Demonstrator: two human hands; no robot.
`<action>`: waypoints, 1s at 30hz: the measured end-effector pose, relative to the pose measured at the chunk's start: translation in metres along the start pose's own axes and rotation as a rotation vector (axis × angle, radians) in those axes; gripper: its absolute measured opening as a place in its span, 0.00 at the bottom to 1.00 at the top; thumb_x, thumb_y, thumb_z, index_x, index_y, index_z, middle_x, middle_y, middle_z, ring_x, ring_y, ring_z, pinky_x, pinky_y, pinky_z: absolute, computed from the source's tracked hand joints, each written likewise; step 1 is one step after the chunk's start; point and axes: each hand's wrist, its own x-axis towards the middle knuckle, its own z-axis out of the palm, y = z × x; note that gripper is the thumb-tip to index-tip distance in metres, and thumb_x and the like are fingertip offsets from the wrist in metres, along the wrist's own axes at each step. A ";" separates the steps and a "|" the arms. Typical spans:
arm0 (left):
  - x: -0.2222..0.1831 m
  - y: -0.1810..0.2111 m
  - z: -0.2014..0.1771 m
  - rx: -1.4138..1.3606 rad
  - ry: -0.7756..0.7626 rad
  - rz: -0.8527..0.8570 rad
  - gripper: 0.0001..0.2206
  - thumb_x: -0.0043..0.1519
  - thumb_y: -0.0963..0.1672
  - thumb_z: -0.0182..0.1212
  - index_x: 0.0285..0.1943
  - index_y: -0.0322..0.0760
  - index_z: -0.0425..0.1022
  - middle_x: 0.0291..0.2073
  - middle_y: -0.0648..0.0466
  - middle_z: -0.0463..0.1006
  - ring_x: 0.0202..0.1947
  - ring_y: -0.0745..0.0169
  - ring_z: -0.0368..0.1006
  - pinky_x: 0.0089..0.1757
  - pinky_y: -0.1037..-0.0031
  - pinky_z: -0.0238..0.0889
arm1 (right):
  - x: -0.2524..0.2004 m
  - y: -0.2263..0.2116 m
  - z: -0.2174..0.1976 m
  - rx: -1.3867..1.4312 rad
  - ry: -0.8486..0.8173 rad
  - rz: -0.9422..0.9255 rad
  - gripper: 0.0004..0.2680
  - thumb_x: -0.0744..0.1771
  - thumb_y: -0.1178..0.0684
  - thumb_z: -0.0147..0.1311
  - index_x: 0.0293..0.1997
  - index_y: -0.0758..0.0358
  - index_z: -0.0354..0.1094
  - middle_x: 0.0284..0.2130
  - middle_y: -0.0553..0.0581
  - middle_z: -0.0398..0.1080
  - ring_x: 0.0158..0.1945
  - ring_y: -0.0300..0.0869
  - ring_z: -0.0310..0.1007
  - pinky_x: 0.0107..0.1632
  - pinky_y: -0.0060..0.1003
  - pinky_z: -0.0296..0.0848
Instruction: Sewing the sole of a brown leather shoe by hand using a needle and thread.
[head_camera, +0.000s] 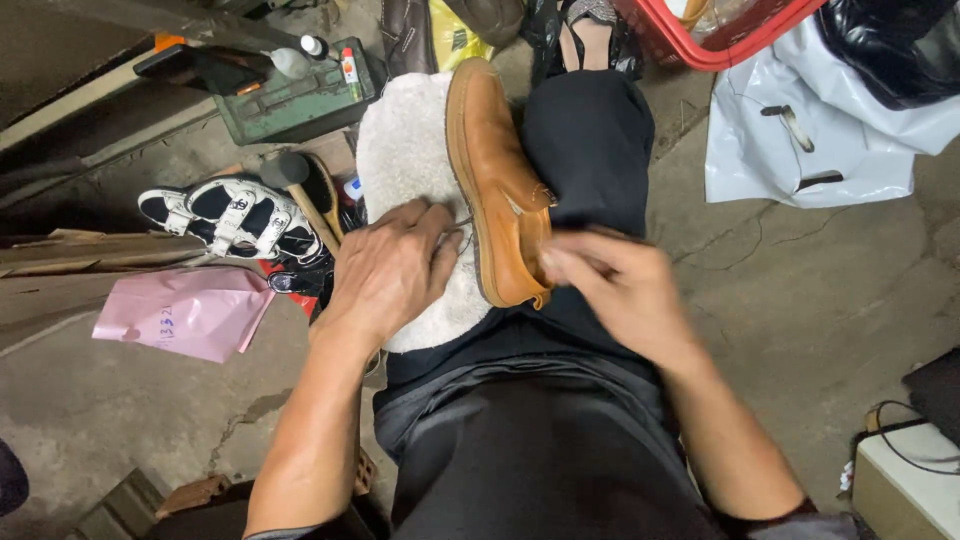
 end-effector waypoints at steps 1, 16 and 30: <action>0.001 -0.001 0.002 0.032 0.019 0.020 0.09 0.66 0.49 0.54 0.41 0.45 0.76 0.27 0.50 0.76 0.31 0.43 0.77 0.31 0.57 0.69 | 0.009 0.010 0.007 -0.189 0.034 -0.065 0.05 0.68 0.62 0.55 0.44 0.69 0.77 0.32 0.65 0.80 0.35 0.47 0.82 0.36 0.39 0.79; 0.006 -0.003 0.015 0.113 -0.018 0.019 0.14 0.71 0.50 0.44 0.39 0.48 0.75 0.25 0.55 0.79 0.32 0.52 0.79 0.32 0.64 0.69 | 0.033 0.021 0.014 -0.662 -0.200 0.162 0.07 0.68 0.63 0.50 0.49 0.75 0.68 0.33 0.70 0.78 0.38 0.60 0.79 0.38 0.53 0.77; -0.073 -0.044 -0.031 0.248 -0.187 -0.641 0.37 0.53 0.71 0.55 0.32 0.41 0.82 0.20 0.38 0.80 0.32 0.34 0.82 0.37 0.54 0.69 | -0.002 0.038 -0.001 -0.774 -0.100 -0.140 0.09 0.70 0.59 0.47 0.48 0.59 0.77 0.23 0.55 0.71 0.28 0.46 0.74 0.32 0.35 0.74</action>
